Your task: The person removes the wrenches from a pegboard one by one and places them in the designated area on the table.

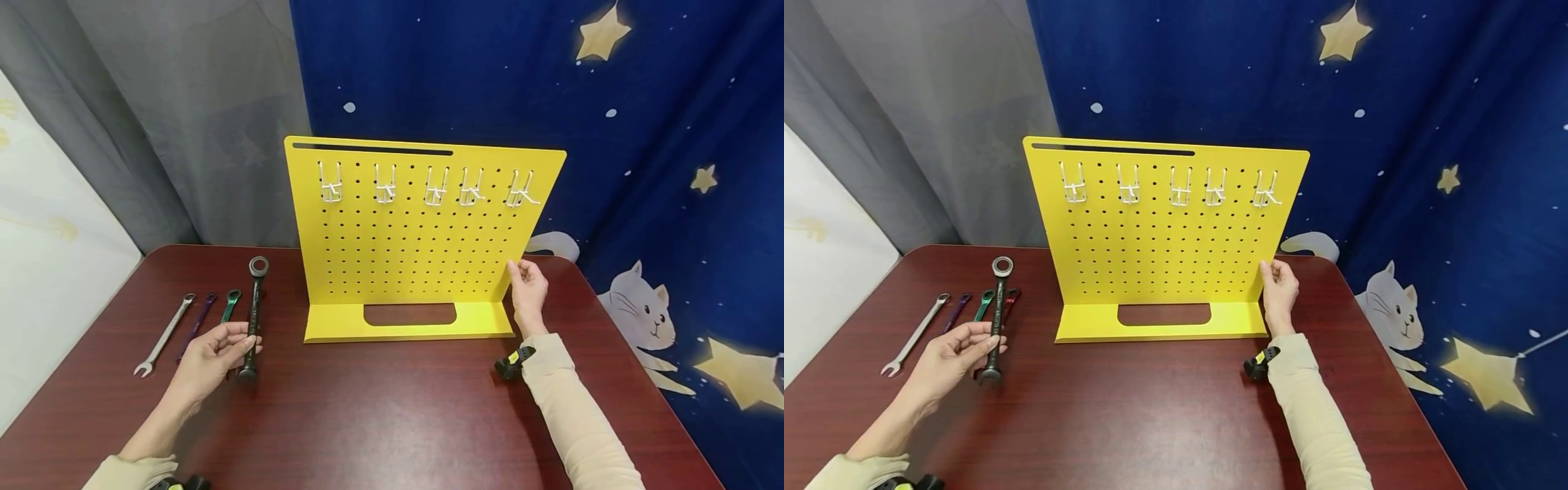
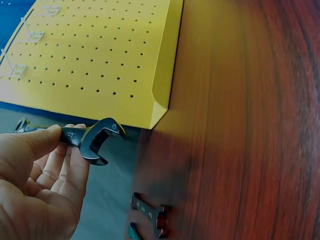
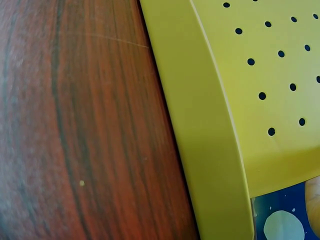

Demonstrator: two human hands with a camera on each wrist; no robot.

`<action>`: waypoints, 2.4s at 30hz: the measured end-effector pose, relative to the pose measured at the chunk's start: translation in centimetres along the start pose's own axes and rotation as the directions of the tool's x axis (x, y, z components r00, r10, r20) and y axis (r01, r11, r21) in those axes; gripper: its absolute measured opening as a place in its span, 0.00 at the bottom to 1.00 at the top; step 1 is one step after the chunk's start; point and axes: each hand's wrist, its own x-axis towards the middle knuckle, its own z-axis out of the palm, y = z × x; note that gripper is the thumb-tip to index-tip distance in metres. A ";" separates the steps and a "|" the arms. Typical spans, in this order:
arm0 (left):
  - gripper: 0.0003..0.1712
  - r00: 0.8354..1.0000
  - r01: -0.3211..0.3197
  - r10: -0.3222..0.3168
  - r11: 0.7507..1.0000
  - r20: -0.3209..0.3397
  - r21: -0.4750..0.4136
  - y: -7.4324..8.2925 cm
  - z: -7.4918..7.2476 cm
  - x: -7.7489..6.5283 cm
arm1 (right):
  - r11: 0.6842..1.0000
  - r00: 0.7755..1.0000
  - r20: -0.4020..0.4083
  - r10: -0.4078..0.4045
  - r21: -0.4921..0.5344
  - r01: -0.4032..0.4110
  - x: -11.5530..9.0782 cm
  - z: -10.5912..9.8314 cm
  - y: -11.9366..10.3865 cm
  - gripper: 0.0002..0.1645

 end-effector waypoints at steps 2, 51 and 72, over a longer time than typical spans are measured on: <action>0.18 1.000 0.002 -0.002 1.000 -0.017 0.004 -0.2 -0.3 0.0 | 1.000 1.000 -0.001 0.000 0.000 0.000 0.0 0.0 0.0 0.12; 0.17 0.984 0.043 -0.011 0.983 -0.179 0.177 -4.2 -6.8 0.3 | 1.000 0.999 0.034 0.005 0.001 -0.005 0.1 -0.1 0.0 0.18; 0.08 0.985 0.108 -0.083 0.980 -0.150 0.169 -2.5 -10.4 -1.0 | 1.000 1.000 0.004 0.013 -0.012 -0.013 0.2 -0.2 -0.2 0.08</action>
